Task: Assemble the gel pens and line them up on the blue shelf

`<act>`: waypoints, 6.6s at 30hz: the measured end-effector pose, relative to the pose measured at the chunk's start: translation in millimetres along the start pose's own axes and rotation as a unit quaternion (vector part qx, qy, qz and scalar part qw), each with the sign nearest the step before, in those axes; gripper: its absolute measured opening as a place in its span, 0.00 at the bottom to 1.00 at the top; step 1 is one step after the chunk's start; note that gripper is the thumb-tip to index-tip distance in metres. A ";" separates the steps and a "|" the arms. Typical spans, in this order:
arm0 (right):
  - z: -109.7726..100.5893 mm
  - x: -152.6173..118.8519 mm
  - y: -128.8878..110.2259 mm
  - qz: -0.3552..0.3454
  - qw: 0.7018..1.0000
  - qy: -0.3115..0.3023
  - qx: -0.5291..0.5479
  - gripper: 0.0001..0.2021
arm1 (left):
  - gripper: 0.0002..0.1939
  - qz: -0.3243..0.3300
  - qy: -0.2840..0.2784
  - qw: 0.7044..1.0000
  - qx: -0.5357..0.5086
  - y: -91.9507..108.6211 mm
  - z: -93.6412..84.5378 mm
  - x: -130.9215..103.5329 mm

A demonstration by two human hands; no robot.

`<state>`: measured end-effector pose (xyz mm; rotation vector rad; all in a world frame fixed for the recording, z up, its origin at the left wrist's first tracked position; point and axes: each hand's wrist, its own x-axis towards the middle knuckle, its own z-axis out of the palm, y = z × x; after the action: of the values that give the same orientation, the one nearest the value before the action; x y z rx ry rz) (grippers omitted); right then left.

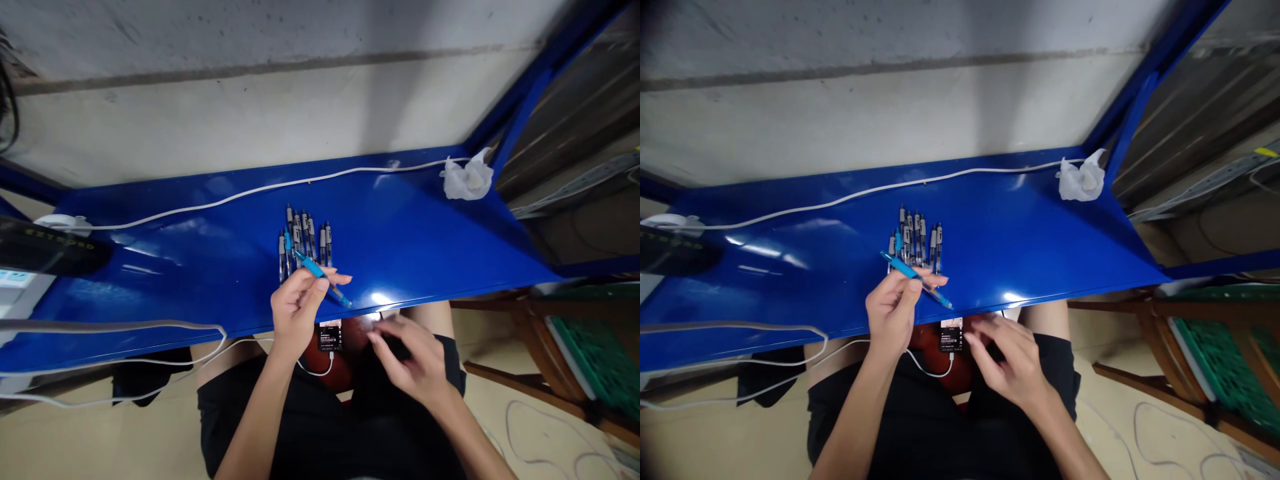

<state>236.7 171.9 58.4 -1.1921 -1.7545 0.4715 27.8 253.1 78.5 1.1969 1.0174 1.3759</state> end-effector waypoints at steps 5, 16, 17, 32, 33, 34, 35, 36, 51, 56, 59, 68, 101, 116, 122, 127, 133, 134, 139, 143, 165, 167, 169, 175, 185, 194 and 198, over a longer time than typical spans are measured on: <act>7.3 69.6 12.9 0.015 0.997 -0.076 0.013 0.18 | 0.10 -0.010 0.027 0.999 -0.026 -8.0 14.1 9.2; 9.5 93.9 12.7 0.064 0.980 -0.158 0.099 0.10 | 0.10 0.007 0.057 0.998 -0.041 -3.5 15.6 10.6; 8.6 94.0 12.8 0.080 0.978 -0.156 0.110 0.10 | 0.10 0.006 0.051 0.998 -0.047 -3.4 15.2 11.0; 4.6 97.6 17.3 0.146 0.960 -0.141 0.193 0.11 | 0.10 -0.007 0.043 0.998 -0.049 -2.6 11.5 10.0; 4.6 97.5 17.2 0.144 0.960 -0.141 0.193 0.09 | 0.09 -0.007 0.043 0.998 -0.052 -2.9 11.4 10.1; 4.4 97.9 16.9 0.139 0.961 -0.149 0.188 0.08 | 0.09 -0.006 0.041 0.998 -0.057 -3.3 11.2 10.0; 4.1 98.9 16.6 0.133 0.961 -0.159 0.180 0.11 | 0.09 -0.006 0.040 0.997 -0.062 -3.7 10.9 10.0; 3.9 100.2 16.3 0.128 0.962 -0.169 0.171 0.14 | 0.09 -0.007 0.039 0.997 -0.065 -4.1 10.6 10.0; 69.9 -59.2 17.4 0.081 0.991 -0.102 -0.025 0.12 | 0.14 -0.014 0.014 0.995 -0.098 -5.7 10.3 7.9; 110.5 -109.5 46.7 0.274 0.830 -0.441 -0.204 0.37 | 0.14 -0.002 -0.015 1.000 0.007 -4.1 7.4 1.8; 117.4 -113.2 52.0 0.278 0.793 -0.501 -0.210 0.39 | 0.13 -0.005 -0.025 1.000 0.016 -2.7 7.4 1.0; 117.4 -117.2 49.5 0.235 0.805 -0.526 -0.144 0.36 | 0.11 -0.018 -0.016 0.996 -0.087 -11.3 9.4 0.9; 125.8 -113.8 45.9 0.276 0.810 -0.506 -0.106 0.41 | 0.13 -0.042 -0.026 0.994 -0.101 -10.8 7.2 -0.9; 129.9 -116.4 47.6 0.288 0.807 -0.494 -0.151 0.45 | 0.12 -0.049 -0.028 0.995 -0.083 -9.1 5.7 -2.4; 128.4 -113.4 45.5 0.291 0.800 -0.500 -0.158 0.45 | 0.16 -0.028 -0.025 0.993 -0.108 -9.7 7.4 0.3; 128.0 -111.8 43.7 0.290 0.802 -0.498 -0.159 0.45 | 0.11 -0.039 -0.018 0.993 -0.111 -9.2 5.6 0.1; 126.6 -109.9 42.3 0.283 0.806 -0.496 -0.156 0.44 | 0.15 -0.059 -0.019 0.994 -0.095 -9.1 6.3 -0.8; 126.4 -109.5 42.0 0.285 0.806 -0.495 -0.156 0.44 | 0.16 -0.053 -0.020 0.994 -0.097 -9.1 6.7 -0.5; 127.6 -103.1 41.8 0.287 0.803 -0.498 -0.155 0.45 | 0.17 -0.030 -0.030 0.993 -0.110 -8.6 7.3 0.6; 134.1 -91.4 46.7 0.277 0.806 -0.493 -0.178 0.42 | 0.12 -0.045 -0.023 0.993 -0.105 -8.5 5.3 -1.1; 143.2 -81.8 56.1 0.287 0.800 -0.497 -0.174 0.26 | 0.12 -0.062 -0.062 0.994 -0.060 -6.1 1.4 -3.0; 142.8 -82.7 56.1 0.290 0.800 -0.495 -0.175 0.27 | 0.12 -0.054 -0.058 0.996 -0.046 -3.0 2.6 -1.4; 142.3 -83.0 55.9 0.296 0.799 -0.493 -0.176 0.26 | 0.11 -0.051 -0.054 0.996 -0.044 0.1 4.0 -0.2; 141.3 -83.5 55.6 0.303 0.801 -0.486 -0.173 0.24 | 0.05 -0.069 -0.070 0.994 -0.043 0.7 2.9 -1.2; 130.7 -93.6 46.2 0.294 0.804 -0.499 -0.135 0.30 | 0.12 -0.054 -0.093 0.993 -0.048 -2.5 -1.2 -1.3; 124.4 -112.0 37.8 0.255 0.799 -0.531 -0.120 0.36 | 0.14 -0.051 -0.063 0.996 -0.038 -1.9 1.0 -0.7; 126.5 -105.6 39.5 0.254 0.799 -0.533 -0.115 0.36 | 0.05 -0.059 -0.057 0.994 -0.075 -2.9 1.8 -0.8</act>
<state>159.3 120.2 -83.2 -1.7633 -2.4345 1.5207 30.0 252.6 75.8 1.0751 0.8737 1.2540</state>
